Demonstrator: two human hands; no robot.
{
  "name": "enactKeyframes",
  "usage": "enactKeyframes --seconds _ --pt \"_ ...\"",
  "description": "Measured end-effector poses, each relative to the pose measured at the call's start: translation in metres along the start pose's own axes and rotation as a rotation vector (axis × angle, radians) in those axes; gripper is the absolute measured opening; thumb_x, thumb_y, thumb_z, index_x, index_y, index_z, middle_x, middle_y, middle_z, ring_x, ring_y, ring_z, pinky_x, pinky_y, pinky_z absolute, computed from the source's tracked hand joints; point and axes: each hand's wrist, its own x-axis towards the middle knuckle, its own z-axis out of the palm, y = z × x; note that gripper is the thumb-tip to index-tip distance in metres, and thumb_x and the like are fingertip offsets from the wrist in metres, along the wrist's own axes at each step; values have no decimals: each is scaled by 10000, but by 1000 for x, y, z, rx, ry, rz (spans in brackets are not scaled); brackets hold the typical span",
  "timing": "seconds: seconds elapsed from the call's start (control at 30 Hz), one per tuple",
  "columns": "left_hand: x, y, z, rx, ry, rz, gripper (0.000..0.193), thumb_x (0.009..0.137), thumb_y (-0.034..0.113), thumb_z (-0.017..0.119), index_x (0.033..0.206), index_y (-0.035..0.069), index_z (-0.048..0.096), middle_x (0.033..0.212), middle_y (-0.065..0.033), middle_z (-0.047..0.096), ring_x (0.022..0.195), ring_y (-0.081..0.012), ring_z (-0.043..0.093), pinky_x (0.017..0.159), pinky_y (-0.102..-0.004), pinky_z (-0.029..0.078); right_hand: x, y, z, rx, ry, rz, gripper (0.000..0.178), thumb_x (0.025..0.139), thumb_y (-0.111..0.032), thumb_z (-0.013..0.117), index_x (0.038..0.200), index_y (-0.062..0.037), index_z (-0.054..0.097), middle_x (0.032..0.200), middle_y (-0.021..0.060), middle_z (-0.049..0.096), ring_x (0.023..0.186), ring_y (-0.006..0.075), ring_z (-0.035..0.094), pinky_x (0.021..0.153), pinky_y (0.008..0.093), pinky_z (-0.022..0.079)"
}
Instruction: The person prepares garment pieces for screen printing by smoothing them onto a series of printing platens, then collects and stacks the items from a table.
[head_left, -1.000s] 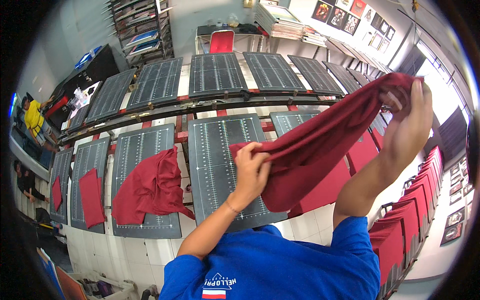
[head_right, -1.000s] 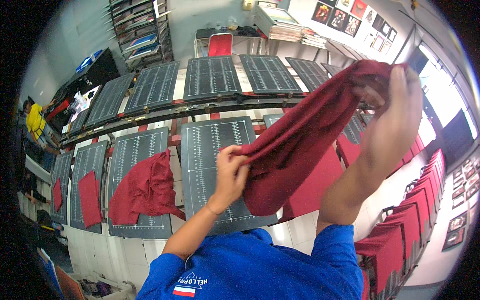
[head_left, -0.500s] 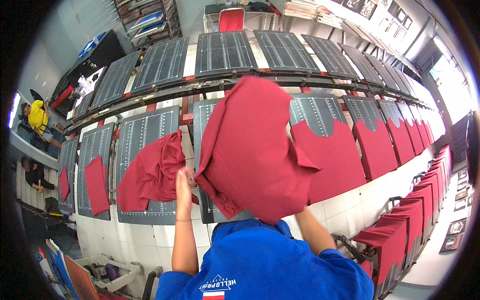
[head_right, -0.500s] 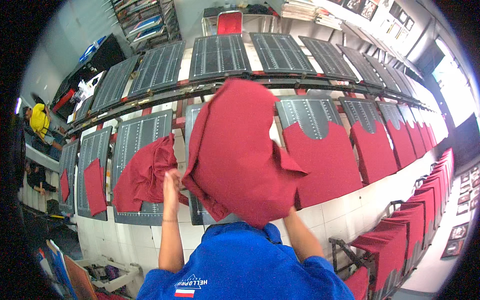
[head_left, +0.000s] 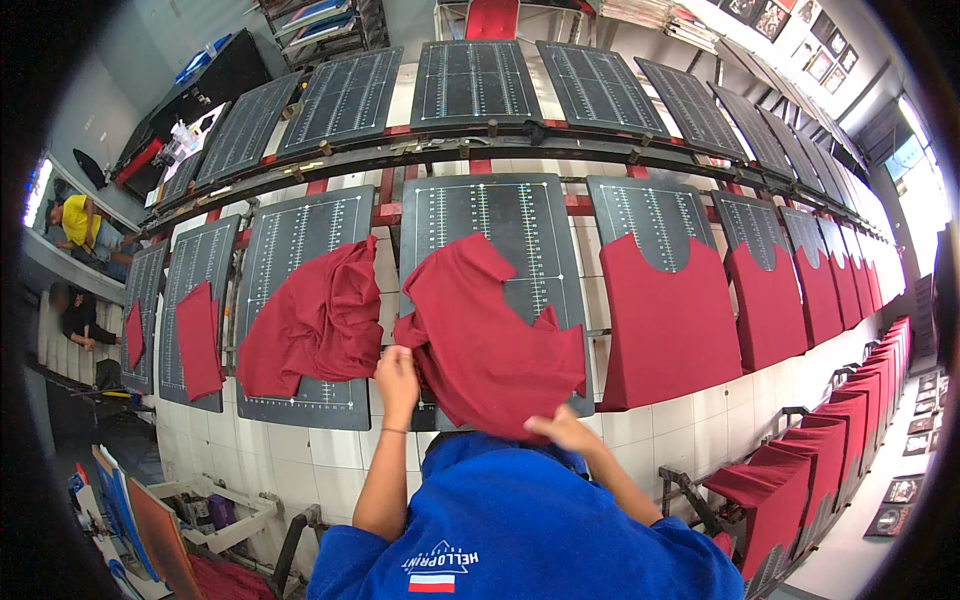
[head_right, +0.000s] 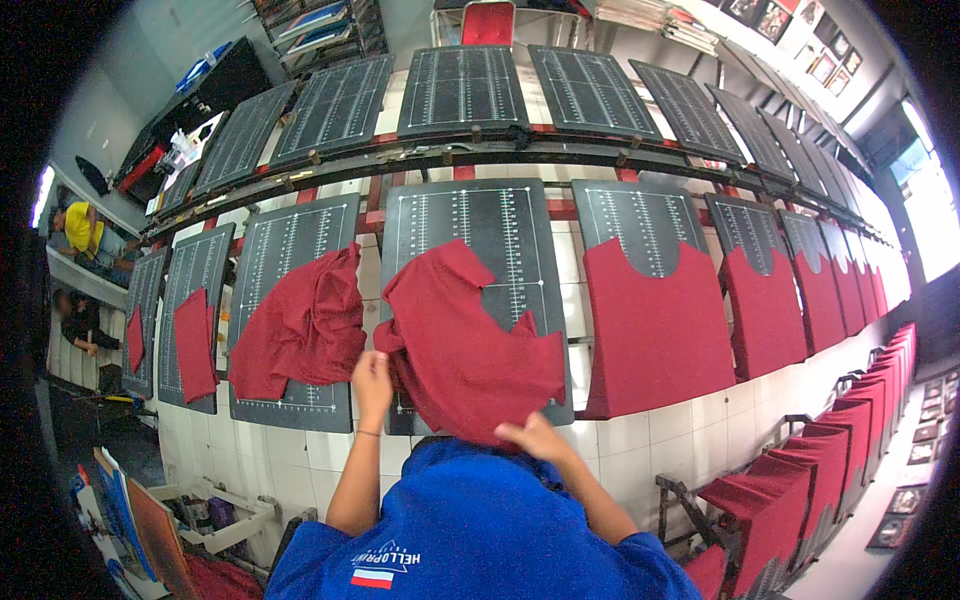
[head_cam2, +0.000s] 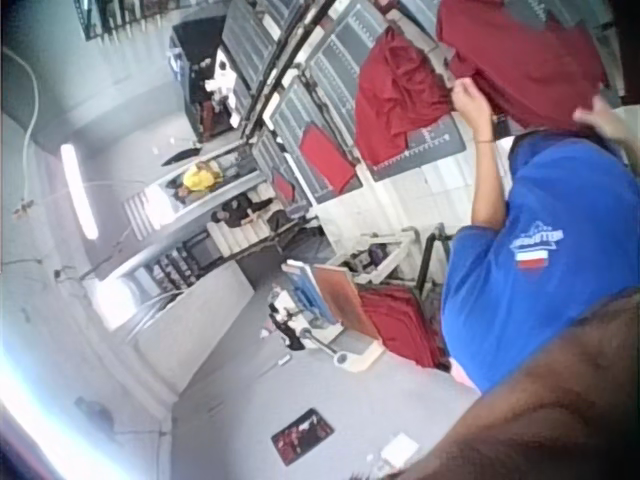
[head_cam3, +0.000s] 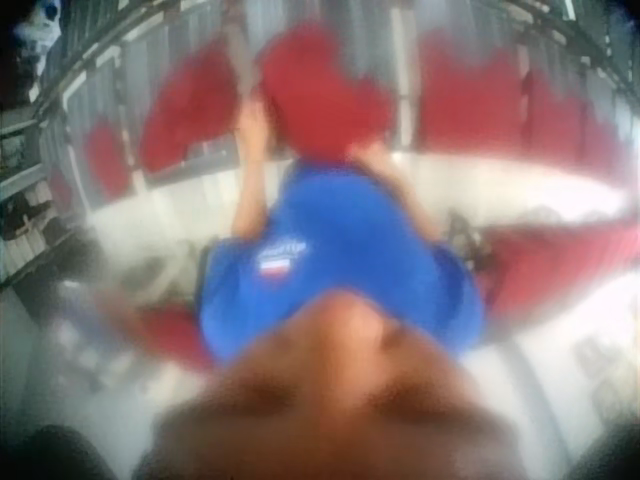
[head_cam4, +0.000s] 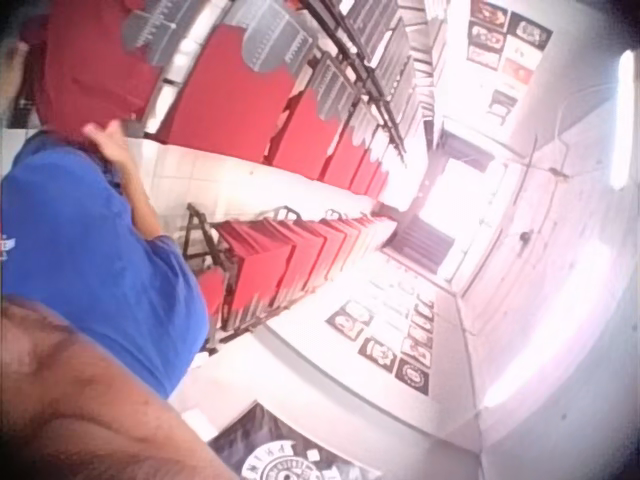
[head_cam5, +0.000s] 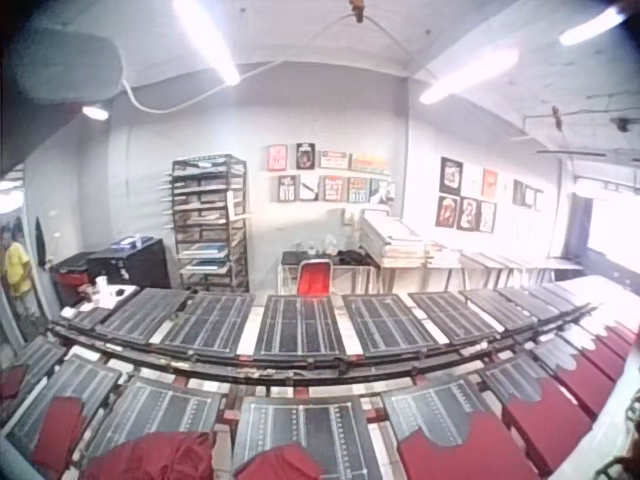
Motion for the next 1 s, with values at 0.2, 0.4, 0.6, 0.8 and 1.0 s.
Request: enactKeyframes --seconds 0.2,0.4,0.6,0.8,1.0 --pt "16 110 -109 -1164 57 -251 185 1035 253 496 1070 84 565 1038 -4 620 969 -132 584 893 -316 477 2 -17 -102 617 49 -657 885 785 -387 756 1471 -19 333 1461 160 442 1343 331 436 1105 523 344" --pt "26 175 -194 -1225 -99 146 301 1055 228 399 1276 47 491 1261 -84 573 1179 -206 551 1035 -392 427 -29 -88 -136 805 155 -769 620 751 -178 781 1293 3 541 1197 169 640 1093 342 628 944 459 507" --pt "83 189 -178 -1102 129 61 202 1037 178 470 1193 53 503 1053 -23 578 1016 -103 564 914 -292 465 -5 -127 -143 663 180 -687 576 847 -153 702 1346 32 481 1278 117 590 1185 251 557 1016 421 442" --pt "248 142 -122 -716 117 -55 297 998 182 490 1225 -1 553 1132 -88 625 1038 -172 576 920 -328 456 29 -254 -186 647 277 -615 348 927 -291 617 1130 -9 651 1090 98 688 967 198 658 909 344 497" --pt "237 220 -196 -772 103 93 264 1007 185 471 1177 -1 545 1054 -109 629 934 -174 614 851 -339 500 -34 -285 -227 935 120 -816 315 957 -235 581 1150 9 633 1127 159 683 991 269 680 924 408 534"
